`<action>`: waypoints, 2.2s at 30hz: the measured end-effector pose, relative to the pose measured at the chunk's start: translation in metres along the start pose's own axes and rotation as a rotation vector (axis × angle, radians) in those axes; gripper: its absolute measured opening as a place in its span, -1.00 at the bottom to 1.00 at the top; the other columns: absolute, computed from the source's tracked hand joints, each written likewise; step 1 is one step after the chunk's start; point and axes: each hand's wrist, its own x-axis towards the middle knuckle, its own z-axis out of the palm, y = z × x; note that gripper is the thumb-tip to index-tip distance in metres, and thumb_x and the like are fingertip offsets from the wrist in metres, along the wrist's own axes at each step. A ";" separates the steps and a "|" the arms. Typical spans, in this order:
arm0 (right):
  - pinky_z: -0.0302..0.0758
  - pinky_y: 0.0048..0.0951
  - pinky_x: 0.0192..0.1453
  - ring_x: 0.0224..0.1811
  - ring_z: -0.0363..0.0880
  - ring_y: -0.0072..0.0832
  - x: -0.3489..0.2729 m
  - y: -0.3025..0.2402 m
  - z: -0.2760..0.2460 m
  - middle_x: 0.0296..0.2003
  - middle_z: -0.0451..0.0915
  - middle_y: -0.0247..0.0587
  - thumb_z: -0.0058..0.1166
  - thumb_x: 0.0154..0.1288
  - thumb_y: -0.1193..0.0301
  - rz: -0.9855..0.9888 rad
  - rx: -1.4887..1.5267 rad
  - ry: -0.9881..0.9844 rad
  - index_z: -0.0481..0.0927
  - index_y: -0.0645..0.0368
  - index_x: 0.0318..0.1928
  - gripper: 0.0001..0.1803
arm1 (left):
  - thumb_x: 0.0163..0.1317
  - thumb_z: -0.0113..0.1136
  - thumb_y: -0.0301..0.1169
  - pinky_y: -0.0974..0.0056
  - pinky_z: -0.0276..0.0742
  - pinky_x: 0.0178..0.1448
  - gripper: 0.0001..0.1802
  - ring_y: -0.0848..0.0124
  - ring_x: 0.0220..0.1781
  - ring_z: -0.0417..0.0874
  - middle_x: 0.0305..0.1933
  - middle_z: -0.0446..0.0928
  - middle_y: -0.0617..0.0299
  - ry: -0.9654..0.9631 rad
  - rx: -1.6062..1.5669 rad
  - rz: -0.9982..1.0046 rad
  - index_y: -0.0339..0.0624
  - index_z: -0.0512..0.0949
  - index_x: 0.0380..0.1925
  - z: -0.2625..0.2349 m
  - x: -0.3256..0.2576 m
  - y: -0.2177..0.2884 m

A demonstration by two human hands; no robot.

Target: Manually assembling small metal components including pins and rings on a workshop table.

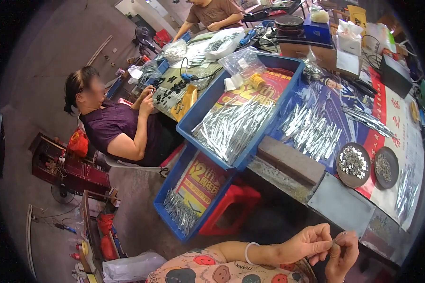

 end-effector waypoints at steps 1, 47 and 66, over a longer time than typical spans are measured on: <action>0.17 -0.58 -0.30 -0.40 0.15 -0.54 0.000 0.003 0.000 -0.44 0.19 -0.31 -0.02 0.29 0.47 -0.020 -0.011 -0.001 0.25 0.21 -0.37 -0.82 | 0.35 0.01 -0.30 0.57 0.30 -0.56 -0.82 0.65 -0.61 0.38 -0.51 0.44 0.31 -0.001 -0.003 -0.004 -0.13 0.31 -0.35 0.000 0.001 -0.001; 0.16 -0.59 -0.37 -0.46 0.24 -0.56 0.007 -0.003 -0.011 -0.51 0.32 -0.25 0.10 0.15 0.35 0.120 0.175 -0.066 0.32 0.21 -0.40 -0.75 | 0.31 0.07 -0.30 0.57 0.31 -0.57 -0.79 0.62 -0.65 0.42 -0.57 0.45 0.29 0.005 -0.064 -0.036 -0.13 0.29 -0.35 0.008 -0.001 -0.003; 0.18 -0.58 -0.43 -0.48 0.31 -0.55 0.016 0.004 -0.024 -0.53 0.40 -0.27 0.23 0.04 0.20 0.182 0.215 -0.239 0.55 0.24 -0.46 -0.68 | 0.33 0.04 -0.29 0.60 0.25 -0.49 -0.80 0.69 -0.54 0.38 -0.44 0.46 0.33 0.014 -0.009 -0.074 -0.18 0.36 -0.27 0.004 -0.003 -0.004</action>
